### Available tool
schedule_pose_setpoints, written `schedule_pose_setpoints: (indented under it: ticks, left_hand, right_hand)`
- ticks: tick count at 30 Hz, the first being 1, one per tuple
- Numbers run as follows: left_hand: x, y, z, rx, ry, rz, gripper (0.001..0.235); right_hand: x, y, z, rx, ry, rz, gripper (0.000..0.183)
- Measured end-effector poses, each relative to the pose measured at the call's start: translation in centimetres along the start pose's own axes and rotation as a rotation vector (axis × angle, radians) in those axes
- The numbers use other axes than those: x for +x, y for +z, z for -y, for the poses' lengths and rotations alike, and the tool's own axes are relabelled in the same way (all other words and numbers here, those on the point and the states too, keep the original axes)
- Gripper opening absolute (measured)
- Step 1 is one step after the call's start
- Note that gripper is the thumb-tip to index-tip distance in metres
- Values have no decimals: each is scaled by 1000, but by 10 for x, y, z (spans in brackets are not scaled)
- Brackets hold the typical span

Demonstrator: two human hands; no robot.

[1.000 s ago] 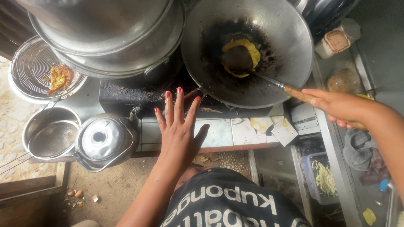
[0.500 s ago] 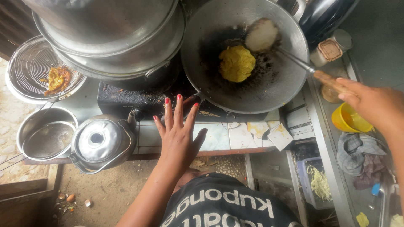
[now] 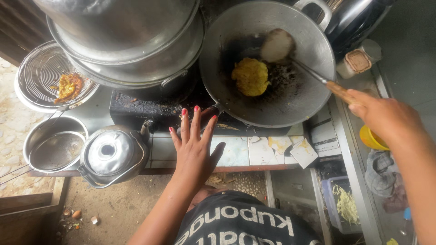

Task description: The person chops garlic on a cutting board, then fries an omelet in a wok. They add oil and a red sauce to the omelet, stir it, and transfer the cooked omelet to a strainer.

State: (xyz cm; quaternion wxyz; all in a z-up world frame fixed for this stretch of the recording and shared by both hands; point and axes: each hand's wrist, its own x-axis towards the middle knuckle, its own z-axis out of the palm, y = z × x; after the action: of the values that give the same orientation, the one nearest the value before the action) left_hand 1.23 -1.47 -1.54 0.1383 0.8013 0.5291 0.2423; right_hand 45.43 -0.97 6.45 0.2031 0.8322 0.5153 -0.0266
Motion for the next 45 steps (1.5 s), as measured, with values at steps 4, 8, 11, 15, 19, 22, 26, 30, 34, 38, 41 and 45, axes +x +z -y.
schedule_pose_setpoints:
  ticks: [4,8,11,15,19,22,26,30,34,38,41,45]
  left_hand:
    - [2,1,0,12,-12,0,72]
    - [2,1,-1,15,-12,1,71]
    - [1,1,0,9,-3,-7,69]
    - [0,2,3,6,11,-14,69]
    - [0,1,3,5,12,-21,68]
    - [0,-1,2,6,1,-18,68]
    - [0,-2,0,3,-9,-3,68]
    - [1,-3,0,11,-9,2,66]
    - [0,-4,-2,0,-11,4,67]
    - [-1,-3,1,33,4,-28,63]
    - [-2,-4,6,50,32,-50,56]
    - [-4,-3,10,129,53,-85,51]
  right_hand:
    - [5,0,-12,-69,6,-5,53]
    - [3,17,-3,614,160,431,54]
    - [-4,34,13,749,113,546,53]
    - [-18,52,16,1057,89,594,51]
    - [-27,50,-5,1116,92,530,51]
    - [-37,35,-18,1102,69,395,55]
    - [-59,30,-10,514,103,177,57]
    - [-74,41,16,52,-44,-31,56]
    - [-86,40,13,89,-127,-28,57]
    - [-88,29,6,493,8,289,53]
    - [-82,27,18,704,128,516,50]
    - [-67,30,39,783,176,588,50]
